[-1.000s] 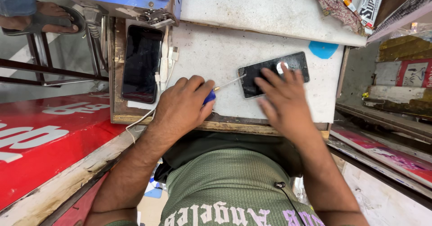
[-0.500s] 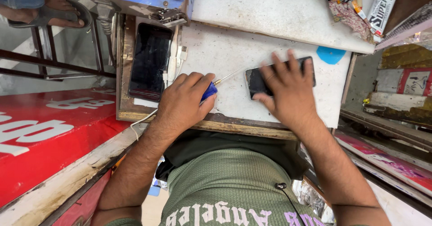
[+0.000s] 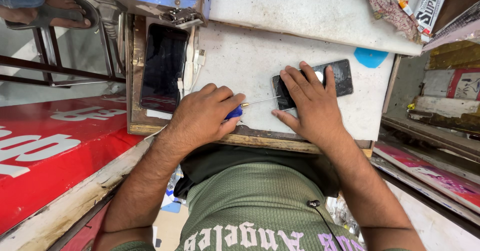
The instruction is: The person pries along the edge of a smartphone screen with a blue-handled pry tool, working around the perimeter to separate the screen from the phone body on a workbench. They steady the phone with one hand while inserting and sliding the blade along the seam, repositioning the phone as they work.
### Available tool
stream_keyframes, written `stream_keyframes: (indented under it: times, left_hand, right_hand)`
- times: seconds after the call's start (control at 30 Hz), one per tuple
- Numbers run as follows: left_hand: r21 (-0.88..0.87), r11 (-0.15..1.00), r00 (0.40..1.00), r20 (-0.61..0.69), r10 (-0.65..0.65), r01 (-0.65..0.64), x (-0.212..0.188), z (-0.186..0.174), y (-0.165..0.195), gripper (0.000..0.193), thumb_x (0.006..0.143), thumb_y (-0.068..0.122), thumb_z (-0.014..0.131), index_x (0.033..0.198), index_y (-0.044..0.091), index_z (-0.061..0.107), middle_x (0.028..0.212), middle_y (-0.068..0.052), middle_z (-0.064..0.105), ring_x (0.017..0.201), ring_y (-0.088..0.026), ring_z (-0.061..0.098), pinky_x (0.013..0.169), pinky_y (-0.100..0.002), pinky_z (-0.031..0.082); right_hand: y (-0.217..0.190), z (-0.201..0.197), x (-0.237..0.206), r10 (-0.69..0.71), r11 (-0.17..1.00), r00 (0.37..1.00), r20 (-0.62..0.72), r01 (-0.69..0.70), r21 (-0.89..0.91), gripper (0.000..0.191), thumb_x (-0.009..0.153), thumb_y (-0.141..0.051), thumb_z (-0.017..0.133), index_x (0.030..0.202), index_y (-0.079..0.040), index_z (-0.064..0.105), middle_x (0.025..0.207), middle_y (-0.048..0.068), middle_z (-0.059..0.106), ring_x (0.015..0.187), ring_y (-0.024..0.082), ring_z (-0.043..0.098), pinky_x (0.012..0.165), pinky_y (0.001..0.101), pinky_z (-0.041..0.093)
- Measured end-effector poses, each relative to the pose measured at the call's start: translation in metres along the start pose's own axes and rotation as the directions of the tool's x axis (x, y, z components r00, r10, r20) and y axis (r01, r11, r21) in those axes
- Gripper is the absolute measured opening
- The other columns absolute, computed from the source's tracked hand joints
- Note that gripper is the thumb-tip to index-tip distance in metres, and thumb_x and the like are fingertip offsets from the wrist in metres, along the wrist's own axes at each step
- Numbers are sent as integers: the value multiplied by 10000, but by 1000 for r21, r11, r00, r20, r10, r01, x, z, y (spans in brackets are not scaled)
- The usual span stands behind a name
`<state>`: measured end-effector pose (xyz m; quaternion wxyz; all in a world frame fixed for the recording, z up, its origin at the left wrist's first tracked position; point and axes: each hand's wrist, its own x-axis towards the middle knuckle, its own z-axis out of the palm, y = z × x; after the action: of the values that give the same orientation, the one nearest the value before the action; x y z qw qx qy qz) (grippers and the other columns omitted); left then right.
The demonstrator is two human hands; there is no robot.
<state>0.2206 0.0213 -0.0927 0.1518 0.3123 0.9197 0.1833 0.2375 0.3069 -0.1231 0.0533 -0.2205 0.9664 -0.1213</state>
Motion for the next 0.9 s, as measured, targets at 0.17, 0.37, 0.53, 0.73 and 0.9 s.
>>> stream_keyframes:
  times: [0.17,0.37,0.53,0.73,0.9]
  left_hand:
    - [15,1000,1000,7,-8,8,-1,1,2,496,917,393,731,1332,129,663,1101,-62,656,967,-217,630,739,-381,614]
    - [39,999,1000,20,-16,15,-1,3,3,501,918,396,733,1334,127,659,1101,-62,646,958,-218,623,728,-375,614]
    - [52,999,1000,9,-16,15,-1,3,4,508,915,401,738,1334,128,656,1103,-60,641,957,-220,621,722,-373,614]
    - [49,998,1000,2,-25,25,-1,3,5,513,912,405,742,1335,130,655,1106,-58,643,957,-225,624,716,-373,614]
    - [78,997,1000,2,-26,26,0,4,5,522,911,411,741,1337,125,649,1106,-70,645,961,-237,633,715,-381,616]
  right_hand:
    - [1,3,-2,-11,1000,1000,-1,11,-3,836,899,-586,712,1535,-89,492,1569,141,505,1527,352,351,1231,711,139]
    - [2,2,-2,-8,1000,1000,0,8,12,855,880,-582,735,1534,-93,485,1567,137,504,1526,346,348,1231,712,133]
    - [2,2,-3,-8,1000,1000,-7,8,13,873,866,-591,744,1536,-93,486,1567,133,505,1527,343,348,1238,710,130]
    - [2,1,-2,-7,1000,1000,-6,7,21,871,859,-588,752,1529,-94,494,1563,136,511,1525,345,352,1237,709,130]
    - [2,0,-1,0,999,1000,-8,0,39,868,850,-586,756,1521,-94,506,1558,134,516,1525,345,354,1238,711,132]
